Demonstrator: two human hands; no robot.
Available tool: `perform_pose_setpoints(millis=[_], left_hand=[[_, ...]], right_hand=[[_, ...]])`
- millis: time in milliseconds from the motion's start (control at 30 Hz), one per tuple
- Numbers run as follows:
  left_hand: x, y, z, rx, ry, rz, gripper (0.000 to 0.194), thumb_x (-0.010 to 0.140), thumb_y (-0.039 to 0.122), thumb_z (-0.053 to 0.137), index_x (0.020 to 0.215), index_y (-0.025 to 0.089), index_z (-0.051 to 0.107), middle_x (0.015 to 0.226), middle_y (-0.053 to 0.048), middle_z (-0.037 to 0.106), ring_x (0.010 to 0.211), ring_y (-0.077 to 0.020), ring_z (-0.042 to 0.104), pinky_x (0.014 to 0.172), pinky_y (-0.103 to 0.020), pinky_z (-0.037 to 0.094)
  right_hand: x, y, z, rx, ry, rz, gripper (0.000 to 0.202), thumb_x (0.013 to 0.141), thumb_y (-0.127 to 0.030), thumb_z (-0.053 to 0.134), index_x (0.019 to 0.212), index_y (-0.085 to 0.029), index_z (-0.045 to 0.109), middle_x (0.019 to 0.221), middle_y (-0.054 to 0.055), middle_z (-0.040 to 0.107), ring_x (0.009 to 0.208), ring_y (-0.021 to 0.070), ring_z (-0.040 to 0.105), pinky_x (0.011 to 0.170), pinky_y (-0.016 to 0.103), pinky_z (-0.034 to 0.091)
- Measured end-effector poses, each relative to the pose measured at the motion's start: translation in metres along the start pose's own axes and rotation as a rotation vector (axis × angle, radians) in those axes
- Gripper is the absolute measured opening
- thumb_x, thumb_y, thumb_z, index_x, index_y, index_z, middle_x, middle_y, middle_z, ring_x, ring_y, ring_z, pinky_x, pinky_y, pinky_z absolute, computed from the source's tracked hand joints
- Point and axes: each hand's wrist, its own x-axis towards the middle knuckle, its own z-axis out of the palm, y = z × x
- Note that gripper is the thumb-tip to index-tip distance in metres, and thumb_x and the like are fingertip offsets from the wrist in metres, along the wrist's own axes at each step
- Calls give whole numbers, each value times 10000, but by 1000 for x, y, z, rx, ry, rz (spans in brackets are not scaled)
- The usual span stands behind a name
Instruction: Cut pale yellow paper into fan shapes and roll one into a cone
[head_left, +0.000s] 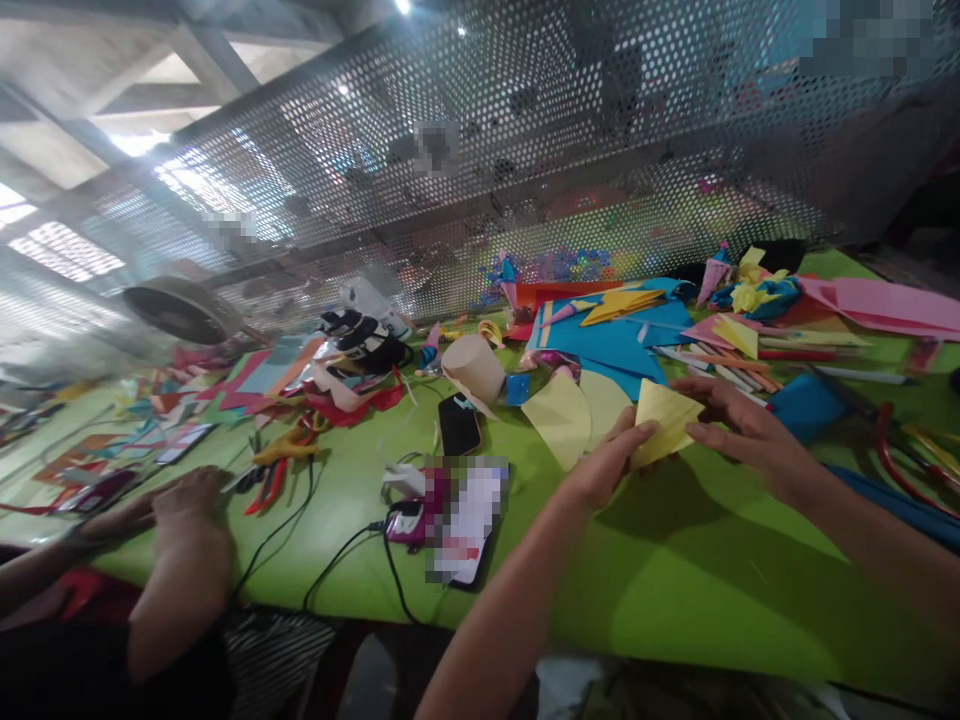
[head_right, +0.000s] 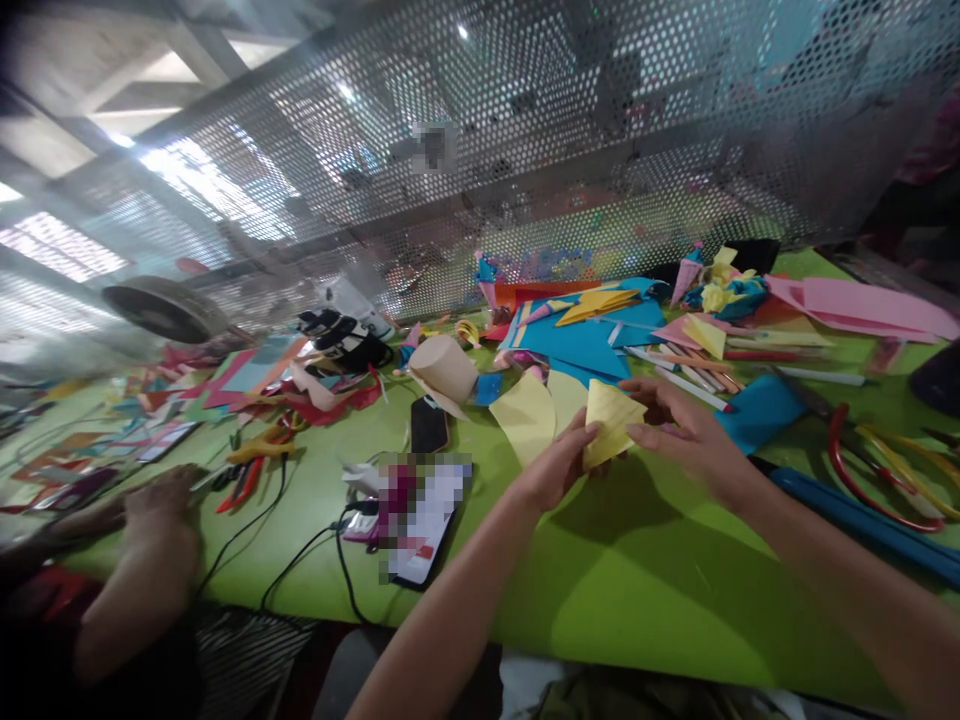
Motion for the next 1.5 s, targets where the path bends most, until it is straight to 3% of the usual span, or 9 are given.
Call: perform_pose_setpoints(millis=[267, 433, 567, 667, 767, 900, 1233, 1400, 1500], left_hand=[[8, -9, -10, 2, 23, -108, 709, 887, 771, 519, 1072, 108, 693, 665, -45, 616, 504, -106, 522, 460, -217, 417], [4, -2, -9, 47, -94, -109, 856, 817, 884, 460, 1198, 147, 674, 841, -97, 717, 562, -132, 595, 471, -231, 448], [-3, 9, -9, 20, -209, -33, 977, 760, 944, 438, 1383, 201, 557, 1069, -138, 730, 701, -190, 703, 534, -255, 487], [-6, 14, -9, 86, -226, 40, 975, 700, 844, 682, 1417, 201, 531, 1145, -151, 718, 761, -204, 730, 592, -255, 499], [-4, 13, -8, 103, -78, 87, 818, 678, 602, 876, 1317, 166, 610, 1142, -144, 730, 844, -201, 723, 704, -269, 537], [2, 7, -7, 30, 156, 82, 547, 756, 575, 828, 1036, 118, 718, 930, -106, 766, 807, -190, 709, 768, -295, 547], [8, 2, -18, 44, 301, 156, 506, 803, 601, 775, 1025, 149, 722, 872, -65, 747, 746, -164, 680, 639, -246, 505], [2, 9, -13, 45, 127, 174, 651, 773, 611, 799, 1200, 139, 667, 1052, -118, 739, 847, -187, 695, 654, -256, 540], [2, 11, -10, 114, 70, 142, 669, 686, 539, 886, 1151, 110, 665, 961, -111, 742, 761, -170, 699, 661, -262, 540]], right_hand=[[4, -7, 4, 158, -7, 6, 577, 802, -343, 745, 1348, -273, 572, 1029, 58, 697, 896, 245, 682, 739, 371, 552], [9, -2, 5, 101, 97, 40, 512, 717, -384, 821, 1185, -260, 653, 711, -51, 540, 649, 164, 565, 588, 302, 471], [11, 3, 1, 149, 159, 65, 460, 714, -411, 832, 1115, -260, 665, 797, -14, 637, 728, 199, 625, 597, 319, 498], [12, 2, -1, 226, 177, 88, 482, 704, -368, 834, 1136, -262, 648, 945, 31, 732, 856, 249, 699, 685, 368, 573], [11, 1, -1, 285, 141, 129, 504, 722, -346, 820, 1181, -258, 631, 1078, 61, 766, 930, 271, 735, 738, 392, 609], [9, -2, 1, 269, 40, 147, 546, 733, -344, 825, 1234, -246, 633, 1172, 87, 768, 976, 290, 749, 764, 409, 627], [8, -6, 7, 245, -118, 179, 586, 684, -415, 890, 1214, -270, 684, 1145, 59, 800, 1003, 317, 761, 904, 514, 631], [11, 0, 6, 250, 46, 151, 577, 653, -375, 922, 1162, -252, 679, 987, 43, 804, 916, 288, 756, 841, 451, 638], [11, 0, 6, 253, 107, 173, 571, 654, -383, 921, 1154, -259, 676, 923, 31, 791, 855, 274, 744, 727, 403, 628]])
